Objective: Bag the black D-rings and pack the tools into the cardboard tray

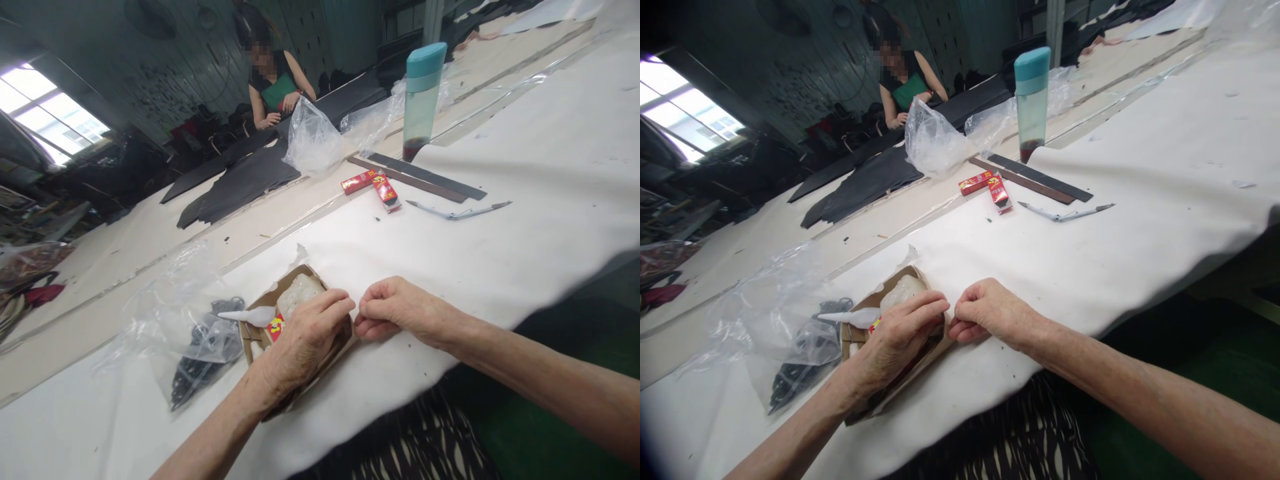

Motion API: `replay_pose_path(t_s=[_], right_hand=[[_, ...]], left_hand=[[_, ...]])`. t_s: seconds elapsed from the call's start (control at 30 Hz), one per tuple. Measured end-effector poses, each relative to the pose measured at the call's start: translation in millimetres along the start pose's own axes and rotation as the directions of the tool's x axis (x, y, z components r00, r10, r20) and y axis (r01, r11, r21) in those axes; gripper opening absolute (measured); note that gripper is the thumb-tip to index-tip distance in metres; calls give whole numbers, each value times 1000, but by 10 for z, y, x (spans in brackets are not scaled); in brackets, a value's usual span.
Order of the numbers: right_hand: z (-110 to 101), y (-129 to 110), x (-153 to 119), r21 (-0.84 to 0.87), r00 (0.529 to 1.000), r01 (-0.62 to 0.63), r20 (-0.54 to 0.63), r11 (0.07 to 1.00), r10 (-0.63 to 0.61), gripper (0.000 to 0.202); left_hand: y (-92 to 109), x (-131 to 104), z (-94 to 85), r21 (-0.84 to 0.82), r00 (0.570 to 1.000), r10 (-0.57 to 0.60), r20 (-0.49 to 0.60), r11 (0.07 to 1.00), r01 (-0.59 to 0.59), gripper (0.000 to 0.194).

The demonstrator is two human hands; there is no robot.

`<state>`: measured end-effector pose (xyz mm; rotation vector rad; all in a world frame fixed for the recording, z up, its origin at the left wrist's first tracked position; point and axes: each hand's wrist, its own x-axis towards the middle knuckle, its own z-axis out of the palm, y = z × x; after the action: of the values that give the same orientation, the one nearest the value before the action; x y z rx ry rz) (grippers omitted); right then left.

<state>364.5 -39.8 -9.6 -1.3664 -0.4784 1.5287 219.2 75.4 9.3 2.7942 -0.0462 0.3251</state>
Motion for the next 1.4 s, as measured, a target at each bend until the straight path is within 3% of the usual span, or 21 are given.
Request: replay_pose_path(t_s=[0.3,0.5,0.83,1.17,1.4], right_hand=[[-9,-24,-19,-137,999,-2,37,991,8,11],[-23,-40,-30,-268,994,104,54,958,-92,11],[-56,8,13,-311,996,92,46,946,-82,9],[-75,-28,73,-311,995,27,96,950,4,12],[-58,-151,93,-418,990,-34,110,908,88,15]], left_hand=[[-40,29,-84,47,994,68,86,996,-72,25],[-32,36,-107,66,992,82,93,994,-88,22],[-50,45,-115,123,995,88,55,988,-94,20],[-14,-74,-29,161,995,49,-86,986,-35,15],[-13,-112,3,158,991,48,-122,987,-28,16]])
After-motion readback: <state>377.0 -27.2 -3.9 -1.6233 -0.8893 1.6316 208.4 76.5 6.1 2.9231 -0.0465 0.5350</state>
